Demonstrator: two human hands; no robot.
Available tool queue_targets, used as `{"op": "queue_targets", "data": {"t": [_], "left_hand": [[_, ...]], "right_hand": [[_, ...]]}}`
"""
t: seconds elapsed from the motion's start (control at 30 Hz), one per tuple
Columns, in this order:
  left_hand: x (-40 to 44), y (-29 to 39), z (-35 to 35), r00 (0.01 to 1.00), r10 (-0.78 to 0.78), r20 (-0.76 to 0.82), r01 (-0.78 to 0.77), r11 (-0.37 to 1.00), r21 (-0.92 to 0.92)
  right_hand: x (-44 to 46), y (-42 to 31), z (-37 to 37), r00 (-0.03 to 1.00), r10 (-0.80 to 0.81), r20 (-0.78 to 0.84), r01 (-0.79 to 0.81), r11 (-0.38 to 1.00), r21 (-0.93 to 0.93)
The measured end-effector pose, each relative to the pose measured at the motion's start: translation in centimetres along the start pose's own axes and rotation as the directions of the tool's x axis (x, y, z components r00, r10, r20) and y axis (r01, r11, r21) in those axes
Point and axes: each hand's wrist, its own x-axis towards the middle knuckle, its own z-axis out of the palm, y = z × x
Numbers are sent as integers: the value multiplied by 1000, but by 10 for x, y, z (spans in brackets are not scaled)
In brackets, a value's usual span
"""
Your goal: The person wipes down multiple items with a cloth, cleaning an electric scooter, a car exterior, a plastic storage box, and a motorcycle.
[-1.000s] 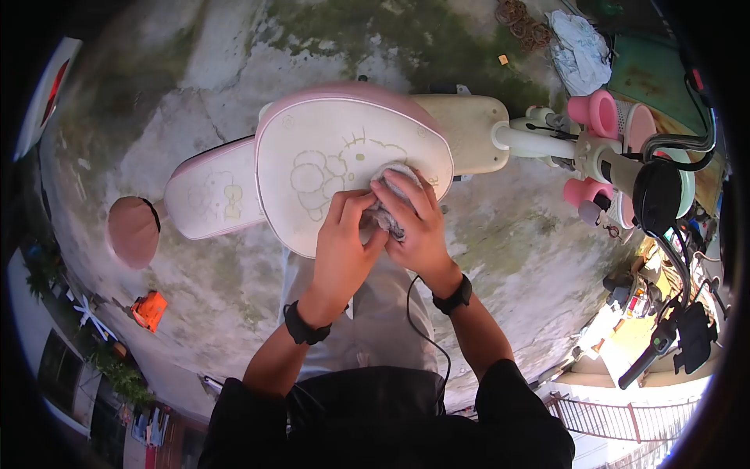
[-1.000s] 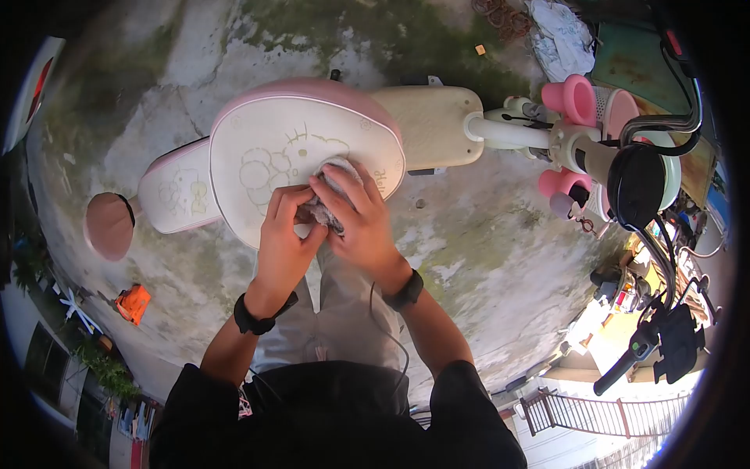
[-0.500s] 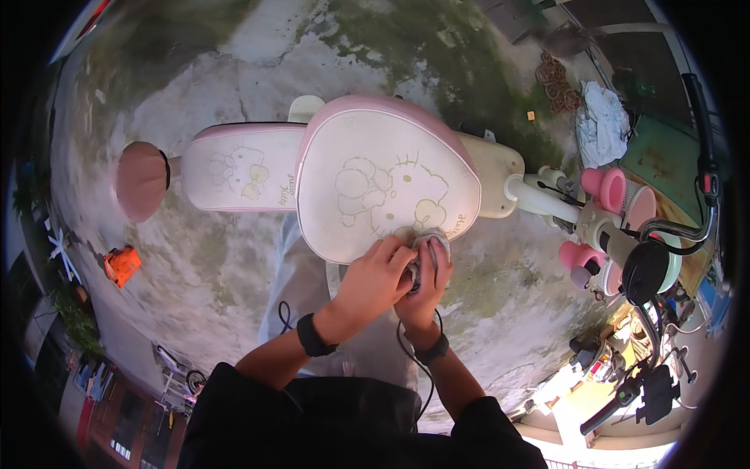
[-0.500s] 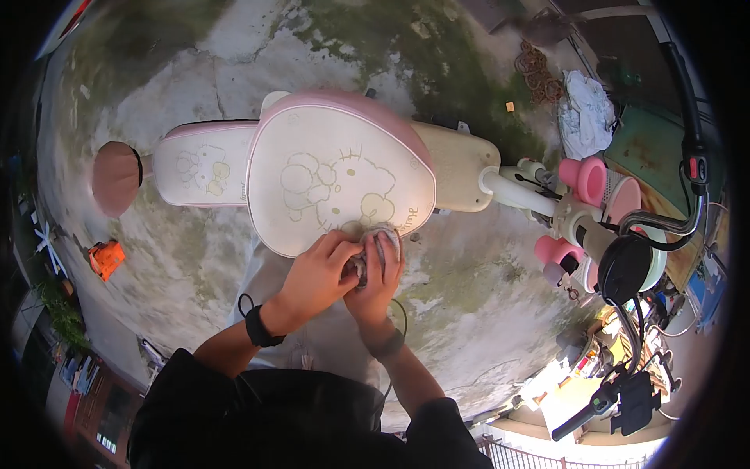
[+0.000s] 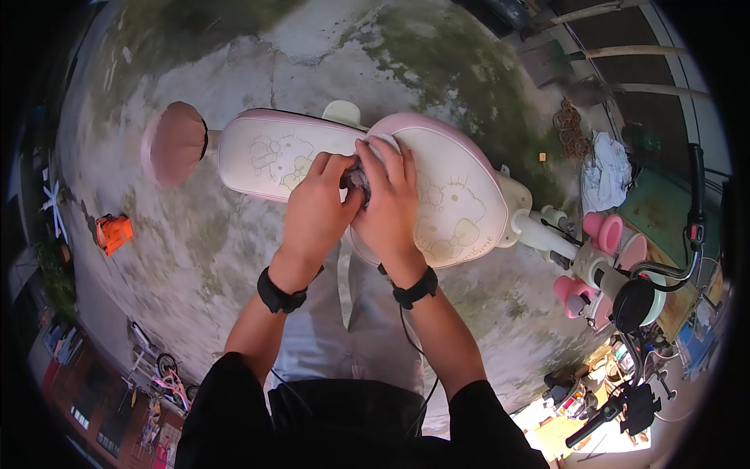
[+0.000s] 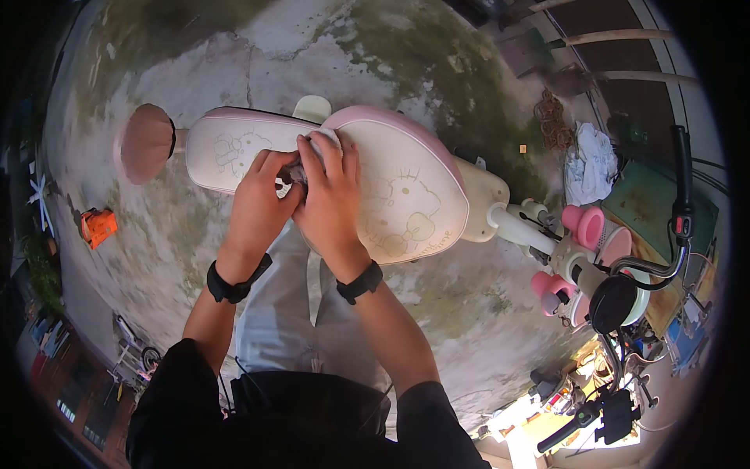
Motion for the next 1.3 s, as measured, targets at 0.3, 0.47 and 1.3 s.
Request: {"op": "queue_targets", "data": {"t": [0.3, 0.47, 1.3], "left_hand": [[-90, -24, -2, 970, -67, 236, 113, 976, -188], [-121, -40, -10, 894, -28, 447, 161, 951, -262], [43, -186, -29, 994, 72, -79, -78, 994, -75]], "right_hand": [[-98, -28, -13, 986, 82, 144, -66, 991, -116], [-145, -54, -17, 967, 165, 196, -111, 959, -262], [21, -26, 182, 992, 114, 54, -105, 983, -151]]}}
